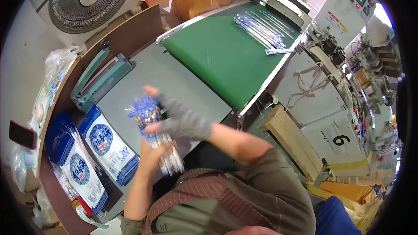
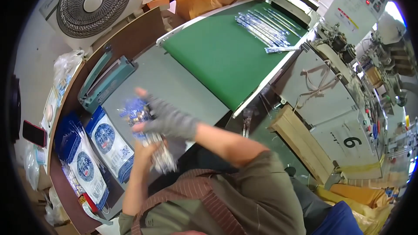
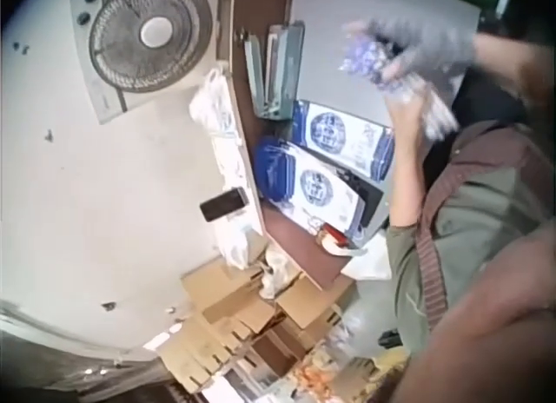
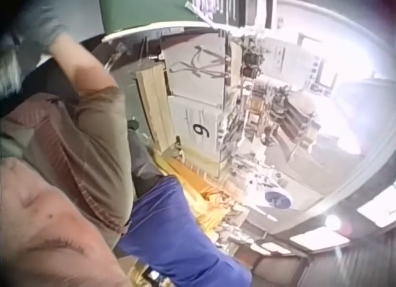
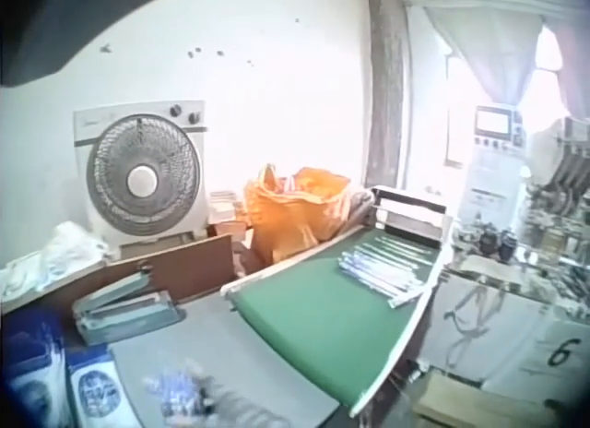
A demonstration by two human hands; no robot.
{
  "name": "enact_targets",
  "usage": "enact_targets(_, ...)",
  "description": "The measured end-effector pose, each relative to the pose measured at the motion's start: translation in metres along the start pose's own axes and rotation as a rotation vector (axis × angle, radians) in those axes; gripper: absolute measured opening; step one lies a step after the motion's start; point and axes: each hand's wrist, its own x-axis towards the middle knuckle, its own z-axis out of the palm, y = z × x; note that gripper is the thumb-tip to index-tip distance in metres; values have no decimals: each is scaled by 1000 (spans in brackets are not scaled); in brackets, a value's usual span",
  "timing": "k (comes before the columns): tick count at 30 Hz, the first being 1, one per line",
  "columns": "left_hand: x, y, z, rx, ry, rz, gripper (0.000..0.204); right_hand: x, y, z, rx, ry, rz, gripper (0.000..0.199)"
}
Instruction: Group individual items and pack them into plastic bags, then place bags into a cardboard box.
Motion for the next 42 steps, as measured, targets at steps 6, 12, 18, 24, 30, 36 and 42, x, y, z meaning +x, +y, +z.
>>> enact_targets(6, -43, -39, 0, -452, -214, -140, 62, -49, 129, -258, -1282, 84, 452, 33)
enact_targets(12, -61, -48, 23, -579, -230, -169, 53, -15, 164, -269, -1443, -273, 417, 14)
enact_targets(18, -60, -49, 19, -578, -409, -269, 60, 68, 146, -201, -947, -26, 150, 55)
enact_targets(24, -78, -68, 14, -702, -349, -122, 52, 11, -18, 26, 523, -894, 138, 52)
enact_targets(30, -155, -41, -34, 749, 335, 282, 51, -36, 1, 123, 1001, -829, 705, 24)
enact_targets(36, -256, -1, -162, 1719, 971, 428, 39, -38, -23, 148, 1013, -734, 789, 21)
enact_targets(42, -252, 5, -220, 1490, 869, 408, 19, -37, -32, 159, 957, -717, 774, 26)
